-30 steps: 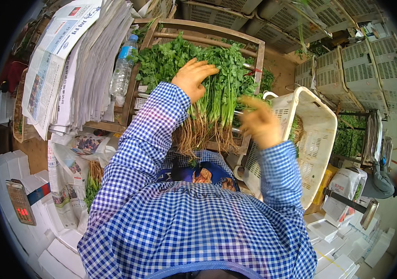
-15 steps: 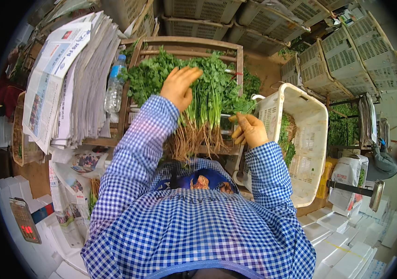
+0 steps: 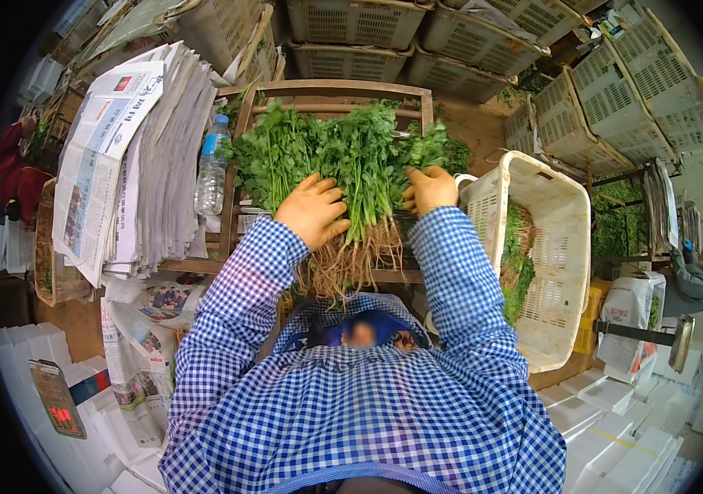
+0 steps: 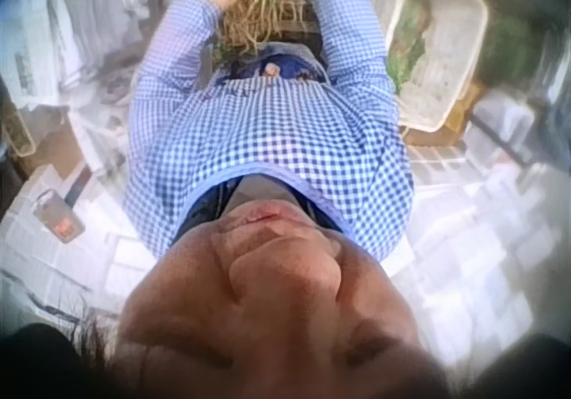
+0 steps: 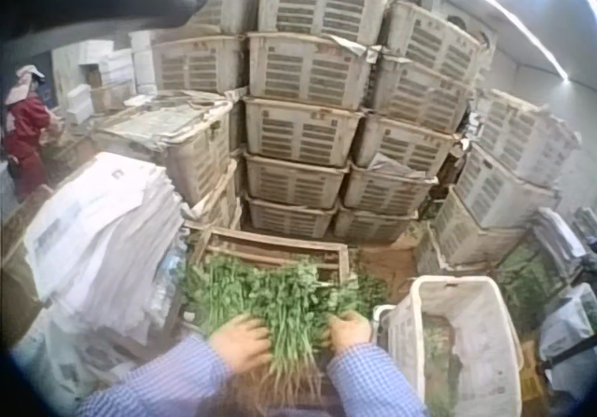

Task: The person picks through a bunch of cilantro by hand, removing damaged stalks and debris, and places the cleaned bunch into a plastic basket.

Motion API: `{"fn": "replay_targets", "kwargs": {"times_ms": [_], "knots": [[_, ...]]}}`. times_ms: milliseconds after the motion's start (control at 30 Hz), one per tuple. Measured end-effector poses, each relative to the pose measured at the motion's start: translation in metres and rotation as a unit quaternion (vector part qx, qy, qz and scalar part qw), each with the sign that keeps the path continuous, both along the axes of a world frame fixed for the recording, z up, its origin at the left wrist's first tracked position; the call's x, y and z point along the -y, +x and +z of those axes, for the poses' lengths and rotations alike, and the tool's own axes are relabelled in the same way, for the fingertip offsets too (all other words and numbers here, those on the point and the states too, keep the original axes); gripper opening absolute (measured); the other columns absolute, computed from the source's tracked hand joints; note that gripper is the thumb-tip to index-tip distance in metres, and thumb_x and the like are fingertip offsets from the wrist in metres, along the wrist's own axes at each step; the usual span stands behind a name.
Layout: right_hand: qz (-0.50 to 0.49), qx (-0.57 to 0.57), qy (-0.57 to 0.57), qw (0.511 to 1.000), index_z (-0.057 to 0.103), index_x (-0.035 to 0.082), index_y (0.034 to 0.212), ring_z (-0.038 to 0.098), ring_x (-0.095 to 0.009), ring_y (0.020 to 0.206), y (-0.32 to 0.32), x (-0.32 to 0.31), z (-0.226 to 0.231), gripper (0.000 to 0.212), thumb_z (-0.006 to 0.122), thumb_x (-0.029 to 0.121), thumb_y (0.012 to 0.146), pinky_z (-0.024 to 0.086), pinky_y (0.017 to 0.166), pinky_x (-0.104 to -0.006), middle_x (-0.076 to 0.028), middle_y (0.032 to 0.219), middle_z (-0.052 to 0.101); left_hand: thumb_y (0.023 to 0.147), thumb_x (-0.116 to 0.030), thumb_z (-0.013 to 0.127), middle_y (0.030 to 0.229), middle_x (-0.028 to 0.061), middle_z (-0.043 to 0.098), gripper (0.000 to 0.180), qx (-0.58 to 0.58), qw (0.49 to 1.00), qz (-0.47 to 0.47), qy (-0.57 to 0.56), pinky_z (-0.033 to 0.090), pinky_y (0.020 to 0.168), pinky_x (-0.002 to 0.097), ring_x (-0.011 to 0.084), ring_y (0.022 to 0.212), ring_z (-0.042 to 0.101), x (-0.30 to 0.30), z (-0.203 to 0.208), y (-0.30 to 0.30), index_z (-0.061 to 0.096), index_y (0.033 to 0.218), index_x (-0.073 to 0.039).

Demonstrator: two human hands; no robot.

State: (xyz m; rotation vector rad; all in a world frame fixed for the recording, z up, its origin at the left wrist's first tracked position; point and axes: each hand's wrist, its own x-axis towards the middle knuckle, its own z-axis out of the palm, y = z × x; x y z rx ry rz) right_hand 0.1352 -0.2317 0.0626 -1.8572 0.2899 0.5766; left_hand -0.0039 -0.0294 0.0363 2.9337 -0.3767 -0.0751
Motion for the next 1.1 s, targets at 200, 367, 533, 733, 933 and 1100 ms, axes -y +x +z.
{"fn": "replay_targets", "kwargs": {"times_ms": [200, 367, 533, 733, 933, 1100], "knots": [[-0.037, 0.108, 0.033, 0.993, 0.059, -0.014, 0.122, 0.061, -0.016, 0.049, -0.006, 0.043, 0.045, 0.045, 0.071, 0.018, 0.092, 0.047, 0.045, -0.0286, -0.013, 0.066, 0.067, 0.099, -0.038, 0.060, 0.136, 0.0157, 0.060, 0.040, 0.022, 0.999, 0.019, -0.044, 0.027, 0.122, 0.0527, 0.0336, 0.138, 0.047, -0.003, -0.009, -0.006, 0.068, 0.119, -0.004], [-0.040, 0.260, 0.071, 0.962, 0.065, -0.009, 0.096, 0.061, -0.015, 0.046, -0.012, 0.072, 0.097, 0.022, 0.073, 0.010, 0.088, 0.050, 0.044, -0.0274, -0.009, 0.066, 0.066, 0.096, -0.033, 0.064, 0.133, 0.0152, 0.062, 0.035, 0.047, 0.996, 0.024, -0.076, 0.028, 0.121, 0.0546, 0.0341, 0.137, 0.048, -0.006, -0.017, -0.009, 0.068, 0.117, -0.004], [0.013, 0.217, 0.086, 0.972, 0.062, -0.012, 0.117, 0.062, -0.015, 0.050, -0.004, 0.078, 0.121, 0.036, 0.070, 0.009, 0.089, 0.052, 0.047, -0.0263, -0.016, 0.088, 0.072, 0.096, -0.030, 0.064, 0.134, 0.0148, 0.062, 0.034, 0.058, 0.995, 0.024, -0.083, 0.028, 0.121, 0.0547, 0.0334, 0.137, 0.048, -0.003, -0.022, -0.004, 0.068, 0.117, -0.005], [0.162, 0.013, -0.030, 0.986, 0.059, -0.001, 0.132, 0.070, -0.014, 0.081, 0.052, 0.000, 0.004, 0.039, 0.064, 0.022, 0.100, 0.056, 0.074, -0.0296, -0.011, 0.100, 0.075, 0.095, -0.030, 0.065, 0.136, 0.0143, 0.062, 0.032, 0.060, 0.993, 0.035, -0.092, 0.027, 0.122, 0.0545, 0.0315, 0.138, 0.048, 0.001, -0.018, -0.001, 0.067, 0.116, -0.006], [0.086, 0.172, -0.050, 0.980, 0.060, 0.008, 0.135, 0.070, -0.013, 0.089, 0.019, 0.063, -0.009, 0.039, 0.066, 0.022, 0.099, 0.059, 0.073, -0.0295, -0.009, 0.110, 0.074, 0.095, -0.029, 0.065, 0.137, 0.0141, 0.061, 0.032, 0.054, 0.993, 0.047, -0.095, 0.026, 0.122, 0.0552, 0.0311, 0.138, 0.048, -0.002, -0.024, -0.007, 0.067, 0.118, -0.006], [0.330, 0.211, -0.390, 0.833, 0.068, 0.012, 0.120, 0.072, -0.025, 0.085, -0.042, 0.066, -0.024, 0.037, 0.068, 0.037, 0.093, 0.058, 0.077, -0.0394, -0.009, 0.096, 0.074, 0.097, -0.031, 0.062, 0.138, 0.0131, 0.060, 0.034, 0.053, 0.994, 0.055, -0.076, 0.025, 0.123, 0.0531, 0.0294, 0.139, 0.048, 0.001, -0.025, -0.005, 0.066, 0.122, -0.008]]}}
